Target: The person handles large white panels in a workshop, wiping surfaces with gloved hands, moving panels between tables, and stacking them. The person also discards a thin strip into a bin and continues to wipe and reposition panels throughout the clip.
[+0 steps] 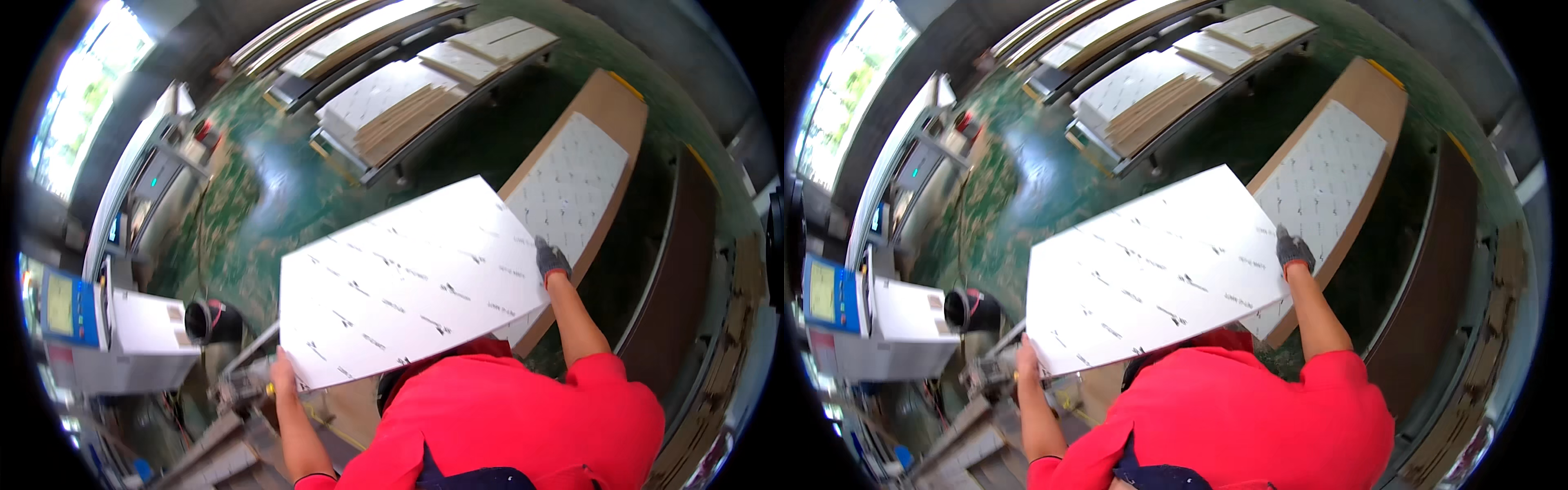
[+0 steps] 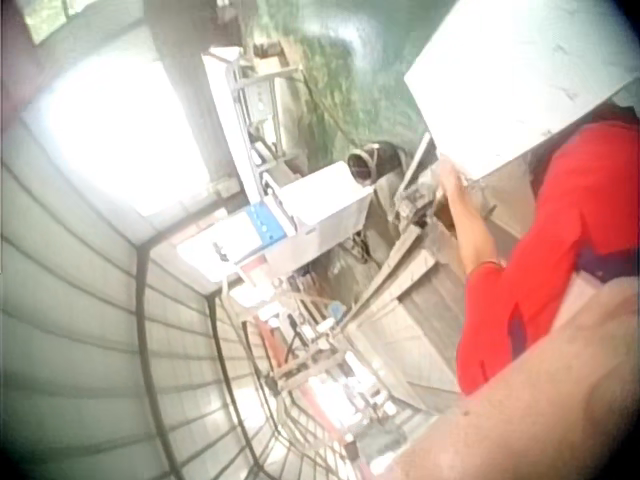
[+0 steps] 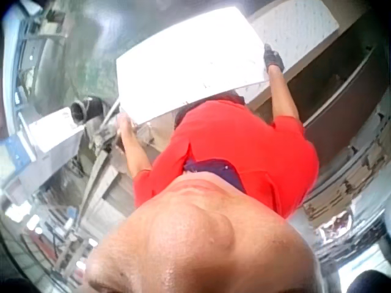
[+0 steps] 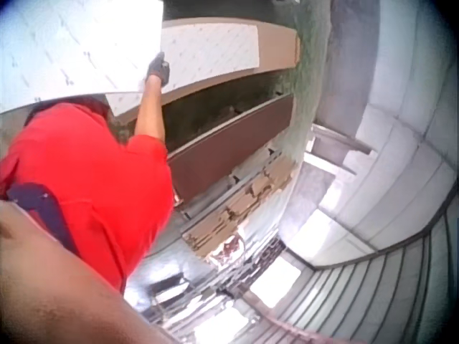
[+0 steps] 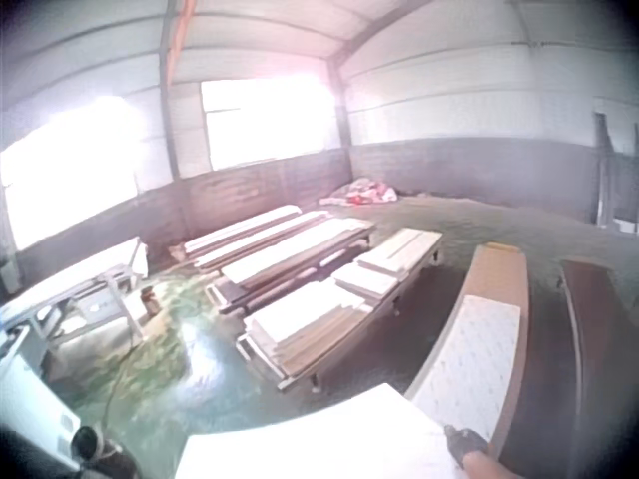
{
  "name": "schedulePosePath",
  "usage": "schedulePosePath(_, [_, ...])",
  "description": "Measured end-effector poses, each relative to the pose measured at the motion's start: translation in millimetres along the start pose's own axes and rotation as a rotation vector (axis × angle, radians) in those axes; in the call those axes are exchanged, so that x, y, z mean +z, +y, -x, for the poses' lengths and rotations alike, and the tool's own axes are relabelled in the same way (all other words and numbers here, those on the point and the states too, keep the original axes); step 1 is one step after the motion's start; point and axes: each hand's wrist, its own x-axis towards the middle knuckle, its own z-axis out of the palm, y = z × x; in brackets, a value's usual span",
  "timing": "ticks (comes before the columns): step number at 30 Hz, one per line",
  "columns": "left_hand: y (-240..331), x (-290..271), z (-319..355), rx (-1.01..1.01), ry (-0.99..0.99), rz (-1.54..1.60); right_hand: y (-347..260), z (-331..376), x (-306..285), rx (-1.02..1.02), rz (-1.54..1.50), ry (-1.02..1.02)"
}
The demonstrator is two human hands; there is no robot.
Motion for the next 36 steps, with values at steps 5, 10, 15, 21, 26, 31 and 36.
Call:
schedulePosePath(5, [34,60,-146,0.023,-0.192,-0.378,23,9,28,0.25,-0.001,0.023])
schedulePosePath(10, [108,140,-237,-0.007,-0.38,-0.403,2,-2,65,0.417,0.113,0.144])
schedulePosePath(15, [215,147,-327,0.129,-0.415,-0.606,-43,12,103,0.424,-0.038,0.173])
schedulePosePath(21, [382,138,-376,0.291,-0.353,-0.698,-94,12,160,0.388,-0.297,0.276])
schedulePosePath(26, [473,159,-393,0.325,-0.311,-0.709,-162,-22,162,0.331,-0.545,0.291])
schedulePosePath(31, [529,202,-384,0.282,-0.316,-0.698,-209,-109,124,0.433,-0.281,0.095])
schedulePosePath(36, [571,245,-419,0.238,-0.29,-0.646,-288,-241,105,0.342,-0.316,0.056])
